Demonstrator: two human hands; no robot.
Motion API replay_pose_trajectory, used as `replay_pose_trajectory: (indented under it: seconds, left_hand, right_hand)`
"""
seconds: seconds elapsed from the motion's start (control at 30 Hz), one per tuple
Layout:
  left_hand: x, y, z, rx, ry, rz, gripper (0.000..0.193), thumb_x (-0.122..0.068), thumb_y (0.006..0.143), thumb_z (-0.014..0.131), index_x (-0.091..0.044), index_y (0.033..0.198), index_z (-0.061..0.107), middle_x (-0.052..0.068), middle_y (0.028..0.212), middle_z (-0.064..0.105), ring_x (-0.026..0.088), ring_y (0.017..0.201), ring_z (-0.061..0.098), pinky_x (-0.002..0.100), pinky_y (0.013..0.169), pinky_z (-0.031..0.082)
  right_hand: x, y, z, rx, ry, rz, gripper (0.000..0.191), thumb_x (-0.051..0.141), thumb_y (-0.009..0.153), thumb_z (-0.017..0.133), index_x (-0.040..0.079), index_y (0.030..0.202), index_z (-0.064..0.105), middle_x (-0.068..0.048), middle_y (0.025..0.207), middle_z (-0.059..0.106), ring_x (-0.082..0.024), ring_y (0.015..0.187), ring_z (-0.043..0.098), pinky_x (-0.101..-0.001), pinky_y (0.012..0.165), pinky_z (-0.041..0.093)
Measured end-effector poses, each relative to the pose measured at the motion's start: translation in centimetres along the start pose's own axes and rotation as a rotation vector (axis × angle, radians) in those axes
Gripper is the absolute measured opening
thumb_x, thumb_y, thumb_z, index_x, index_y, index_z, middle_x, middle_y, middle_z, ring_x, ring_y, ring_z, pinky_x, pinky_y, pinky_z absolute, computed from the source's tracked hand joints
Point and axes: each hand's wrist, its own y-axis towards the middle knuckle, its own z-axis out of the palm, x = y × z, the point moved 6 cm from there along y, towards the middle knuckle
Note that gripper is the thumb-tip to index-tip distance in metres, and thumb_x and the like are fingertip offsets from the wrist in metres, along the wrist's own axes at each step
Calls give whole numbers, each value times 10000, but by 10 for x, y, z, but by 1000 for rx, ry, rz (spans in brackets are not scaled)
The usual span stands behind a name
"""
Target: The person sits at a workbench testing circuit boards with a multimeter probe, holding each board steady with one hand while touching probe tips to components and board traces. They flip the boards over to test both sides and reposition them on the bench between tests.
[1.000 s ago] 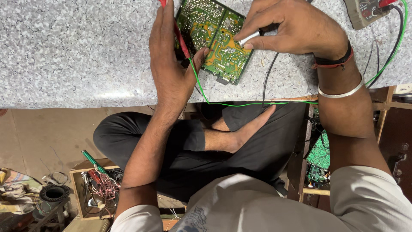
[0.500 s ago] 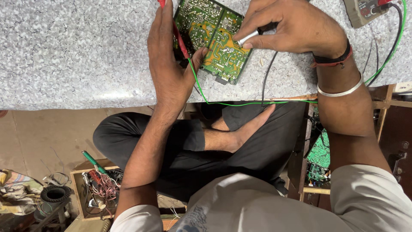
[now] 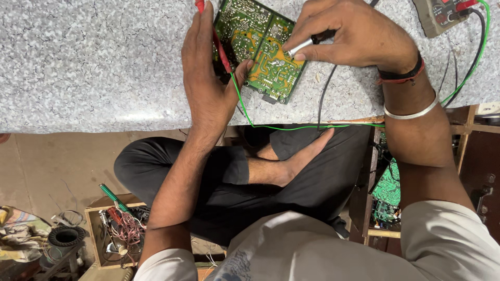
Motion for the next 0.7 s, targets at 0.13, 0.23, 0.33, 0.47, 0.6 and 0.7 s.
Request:
replay_pose_trajectory:
  seconds: [0.13,0.23,0.33,0.47,0.6,0.7]
  left_hand:
    - [1,-1,0,-1,-3,2,982,-175,978,948,-188,1641,224,143,1642,366,309,1534,405,412,1291,407]
    - [2,-1,0,-1,-7,-1,980,-173,978,947,-190,1642,227,140,1640,369,307,1533,411,408,1290,416]
    - [2,-1,0,-2,-11,-3,972,-166,979,943,-192,1642,232,137,1639,374,304,1531,417,403,1287,422]
    - [2,-1,0,-6,1,0,973,-160,969,945,-187,1638,239,138,1639,378,306,1533,410,408,1289,407]
    - [2,1,-1,-4,10,-2,968,-165,962,947,-174,1635,251,143,1640,378,310,1539,400,416,1293,393]
    - [2,1,-1,-5,9,-5,954,-167,964,939,-173,1633,260,139,1640,381,306,1539,403,416,1294,394]
  right_hand:
    - [1,0,-1,23,13,10,234,162,956,800,85,1175,773,-78,1076,722,-206,981,695,-324,826,536]
    - [0,1,-2,16,34,20,228,160,968,796,84,1182,768,-77,1087,723,-200,984,696,-315,822,535]
    - [1,2,-1,23,31,9,224,161,958,799,84,1167,770,-78,1078,721,-202,983,694,-317,824,533]
    - [3,3,-1,17,29,6,224,159,960,802,82,1168,769,-77,1076,716,-205,987,692,-322,830,533]
    - [5,4,-3,32,30,-3,229,150,934,806,81,1151,776,-79,1045,713,-212,963,690,-334,821,524]
    - [5,5,-3,23,27,13,240,152,934,807,78,1161,775,-85,1047,712,-217,962,688,-333,822,524]
